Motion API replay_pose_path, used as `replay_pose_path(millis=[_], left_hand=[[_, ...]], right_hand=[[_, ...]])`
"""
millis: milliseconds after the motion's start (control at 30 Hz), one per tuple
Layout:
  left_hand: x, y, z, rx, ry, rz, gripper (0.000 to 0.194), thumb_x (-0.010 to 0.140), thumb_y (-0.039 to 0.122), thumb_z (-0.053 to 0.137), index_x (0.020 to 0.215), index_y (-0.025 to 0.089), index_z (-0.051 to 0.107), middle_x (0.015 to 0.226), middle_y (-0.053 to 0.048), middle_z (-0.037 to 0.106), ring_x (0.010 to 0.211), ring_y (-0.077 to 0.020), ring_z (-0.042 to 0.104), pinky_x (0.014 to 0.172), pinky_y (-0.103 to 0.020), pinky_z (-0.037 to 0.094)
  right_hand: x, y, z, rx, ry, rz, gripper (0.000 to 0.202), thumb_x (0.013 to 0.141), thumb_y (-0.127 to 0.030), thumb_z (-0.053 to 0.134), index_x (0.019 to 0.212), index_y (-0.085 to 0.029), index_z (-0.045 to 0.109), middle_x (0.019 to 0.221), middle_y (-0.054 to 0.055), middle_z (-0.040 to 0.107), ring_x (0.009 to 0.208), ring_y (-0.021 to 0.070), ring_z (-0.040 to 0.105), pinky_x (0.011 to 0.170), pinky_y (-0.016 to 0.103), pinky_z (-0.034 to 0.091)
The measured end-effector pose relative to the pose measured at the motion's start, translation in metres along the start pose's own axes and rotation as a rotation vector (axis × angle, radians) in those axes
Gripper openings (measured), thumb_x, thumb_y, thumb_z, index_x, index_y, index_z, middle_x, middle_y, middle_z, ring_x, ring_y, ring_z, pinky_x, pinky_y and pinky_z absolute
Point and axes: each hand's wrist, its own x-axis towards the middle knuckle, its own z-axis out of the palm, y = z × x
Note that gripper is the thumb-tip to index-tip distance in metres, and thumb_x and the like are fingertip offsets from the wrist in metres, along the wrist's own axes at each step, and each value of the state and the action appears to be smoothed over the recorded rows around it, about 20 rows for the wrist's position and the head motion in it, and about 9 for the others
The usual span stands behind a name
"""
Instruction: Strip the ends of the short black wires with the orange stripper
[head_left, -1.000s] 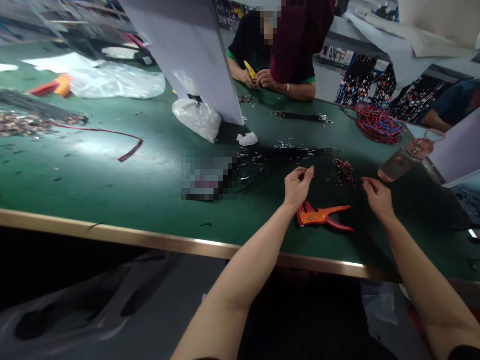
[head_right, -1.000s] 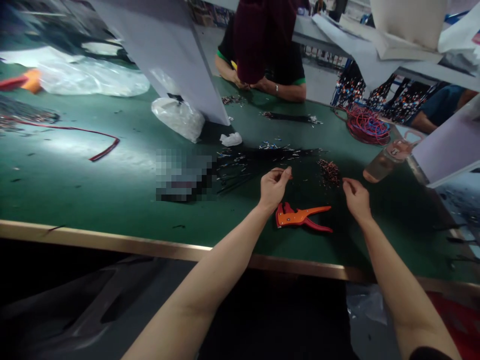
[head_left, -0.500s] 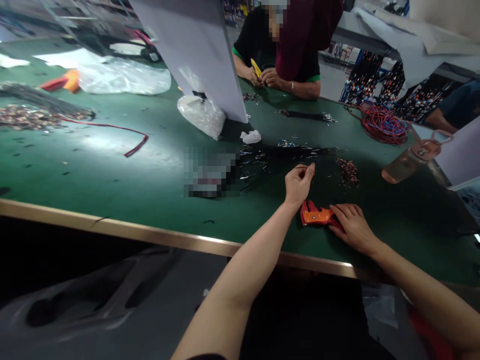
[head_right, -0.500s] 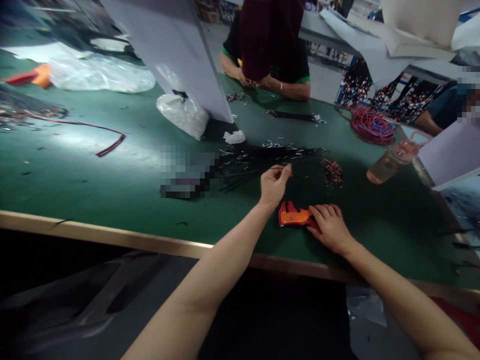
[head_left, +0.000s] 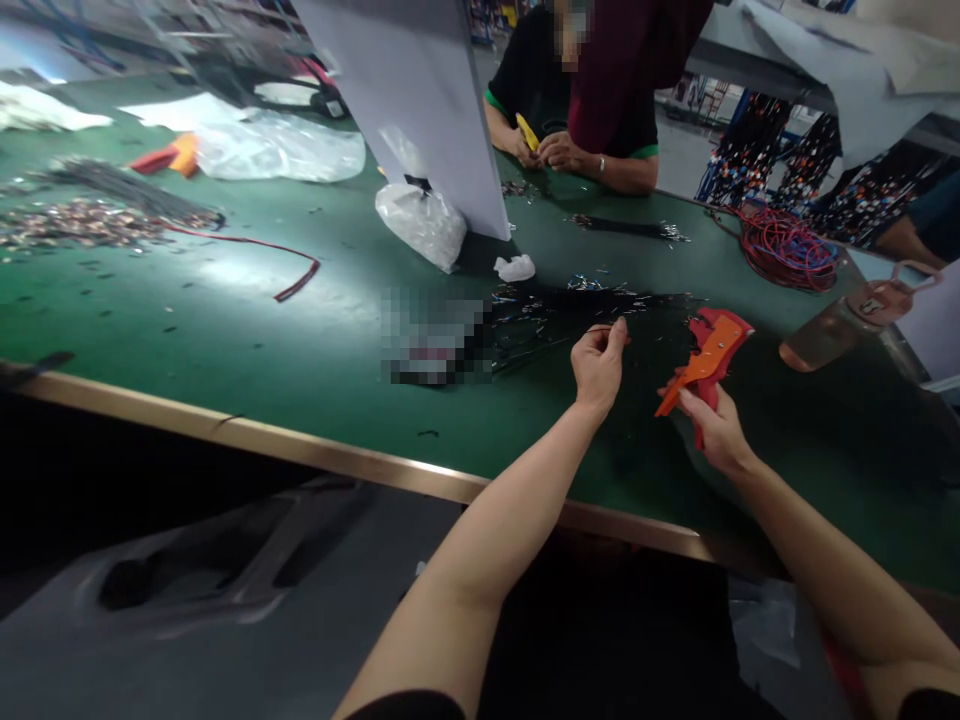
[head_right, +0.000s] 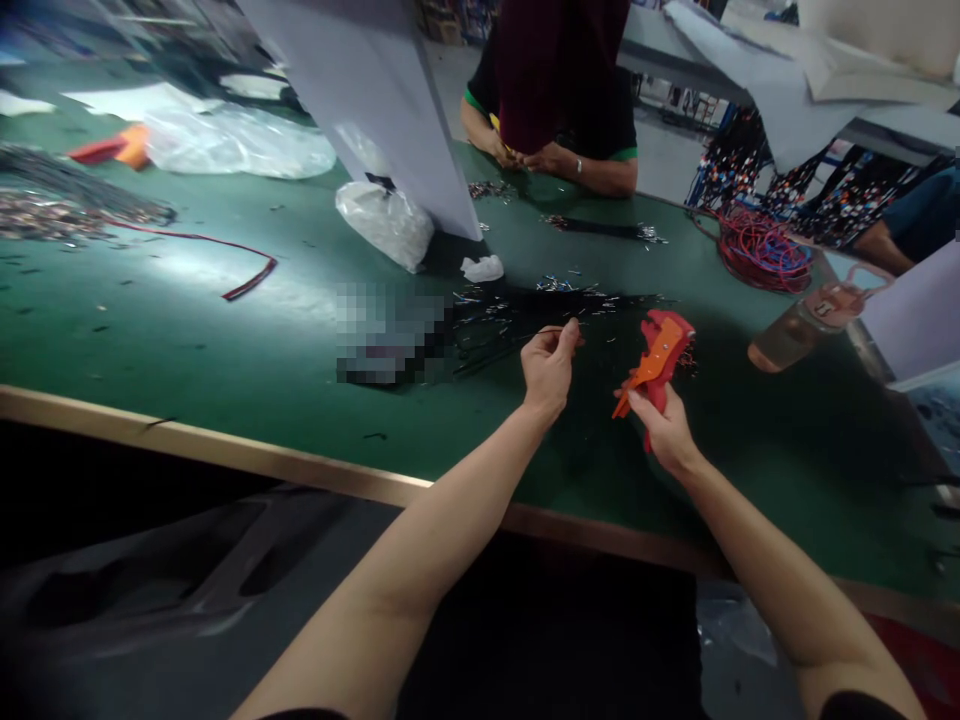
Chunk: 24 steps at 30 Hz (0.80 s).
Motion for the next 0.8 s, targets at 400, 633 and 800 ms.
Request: replay_pose_path(millis=[400, 633, 800], left_hand=[[-0.007, -0.001, 0.001, 0.148, -0.033, 0.165, 0.037, 0.081, 0.049, 0.068, 0.06, 0.018, 0.063, 0.063, -0.002, 0.063, 0.058, -0.011, 0.055, 0.057, -0.025, 0.041], [-0.013, 0.003, 0.0, 0.15, -0.094, 0.271, 0.038, 0.084, 0.049, 0.064, 0.063, 0.018, 0.066, 0.066, -0.003, 0.066, 0.062, -0.0123, 0.06, 0.061, -0.026, 0.046], [-0.02, 0.006, 0.001, 0.128, -0.124, 0.287, 0.038, 0.083, 0.05, 0.066, 0.062, 0.019, 0.066, 0.065, -0.002, 0.065, 0.06, -0.0118, 0.059, 0.061, -0.026, 0.047]], right_hand=[[0.004, 0.023, 0.008, -0.093, -0.037, -0.144, 0.035, 0.081, -0.046, 0.072, 0.106, -0.023, 0.063, 0.096, 0.006, 0.072, 0.089, 0.0247, 0.072, 0.084, 0.045, 0.058], [0.001, 0.019, 0.014, -0.165, -0.053, -0.161, 0.036, 0.084, -0.05, 0.067, 0.106, -0.022, 0.061, 0.099, 0.007, 0.072, 0.091, 0.0244, 0.071, 0.085, 0.042, 0.058], [-0.001, 0.016, 0.016, -0.239, -0.035, -0.196, 0.035, 0.085, -0.05, 0.065, 0.105, -0.022, 0.062, 0.099, 0.008, 0.072, 0.09, 0.0247, 0.07, 0.084, 0.04, 0.058]])
